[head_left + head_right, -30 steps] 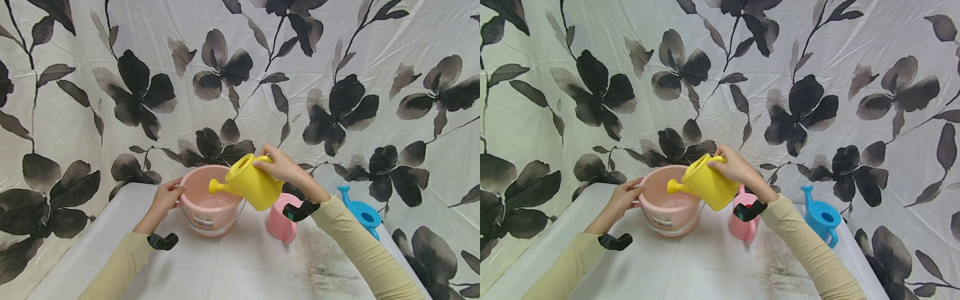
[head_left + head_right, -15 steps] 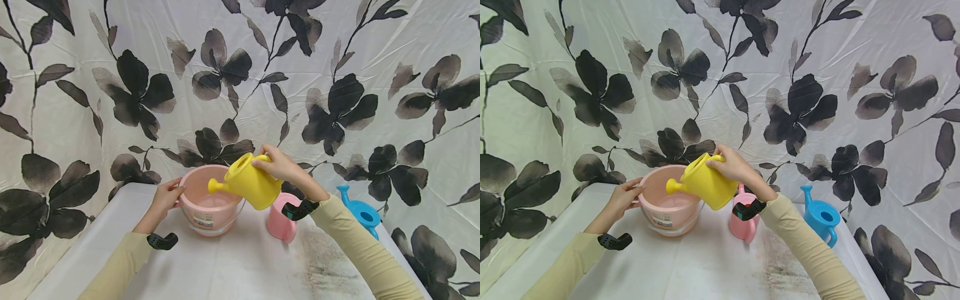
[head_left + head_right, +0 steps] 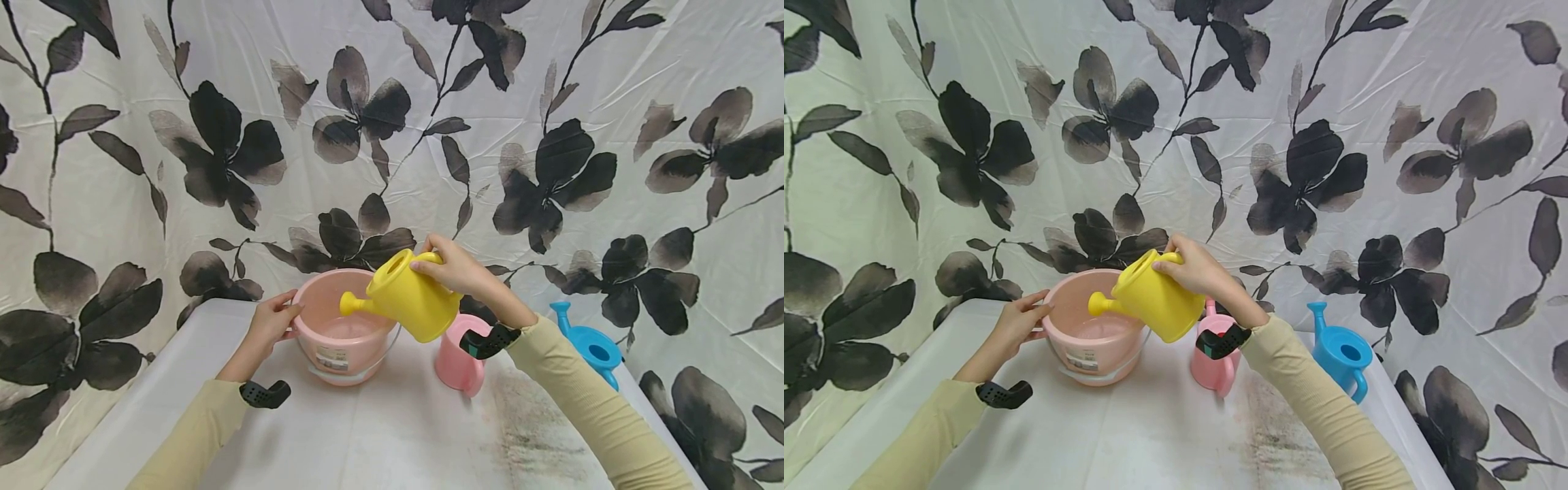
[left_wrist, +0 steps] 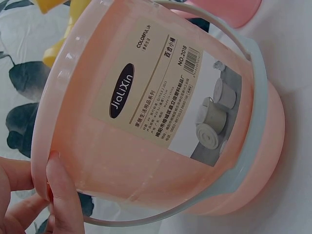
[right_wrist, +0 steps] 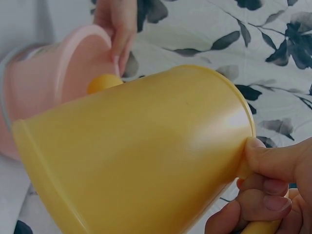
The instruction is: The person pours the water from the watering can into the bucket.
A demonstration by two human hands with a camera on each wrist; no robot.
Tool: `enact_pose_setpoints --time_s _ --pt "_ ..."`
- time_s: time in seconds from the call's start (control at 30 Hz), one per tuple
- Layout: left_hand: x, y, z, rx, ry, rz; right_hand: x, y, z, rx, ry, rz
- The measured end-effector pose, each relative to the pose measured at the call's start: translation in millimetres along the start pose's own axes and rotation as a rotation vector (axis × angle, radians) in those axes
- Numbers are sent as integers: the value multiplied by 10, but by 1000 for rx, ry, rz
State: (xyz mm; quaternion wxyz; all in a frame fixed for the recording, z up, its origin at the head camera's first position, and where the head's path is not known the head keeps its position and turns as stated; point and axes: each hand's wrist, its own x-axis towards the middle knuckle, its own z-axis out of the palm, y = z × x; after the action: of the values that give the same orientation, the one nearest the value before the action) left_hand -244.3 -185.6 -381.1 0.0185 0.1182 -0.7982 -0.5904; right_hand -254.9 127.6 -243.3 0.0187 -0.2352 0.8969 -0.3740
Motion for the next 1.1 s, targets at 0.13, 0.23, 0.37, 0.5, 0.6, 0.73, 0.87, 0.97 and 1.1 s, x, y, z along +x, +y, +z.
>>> enact_pose_setpoints --time_s 0.13,0.23,0.37,0.5,0.6,0.73,0.87,0.97,1.1 --pt "-3 5 0 -2 -1 -2 -1 -8 -6 5 -1 -5" --pt "-7 8 0 -1 0 -1 -2 -12 -12 6 2 -3" --pt "-12 9 0 1 -1 -3 1 -3 -15 2 -1 8" --pt "-14 7 2 0 0 -4 1 7 -16 3 -7 12" --pt "-14 5 4 4 3 -2 -1 5 -19 4 -8 13" --pt "-11 3 9 2 7 -2 -2 0 -22 -3 -4 18" --pt "-7 1 12 1 10 -7 2 4 -24 -9 0 14" --pt "-5 0 13 2 11 -8 8 9 -25 -12 0 2" --pt "-4 4 15 3 13 -7 7 7 -26 -19 1 -11"
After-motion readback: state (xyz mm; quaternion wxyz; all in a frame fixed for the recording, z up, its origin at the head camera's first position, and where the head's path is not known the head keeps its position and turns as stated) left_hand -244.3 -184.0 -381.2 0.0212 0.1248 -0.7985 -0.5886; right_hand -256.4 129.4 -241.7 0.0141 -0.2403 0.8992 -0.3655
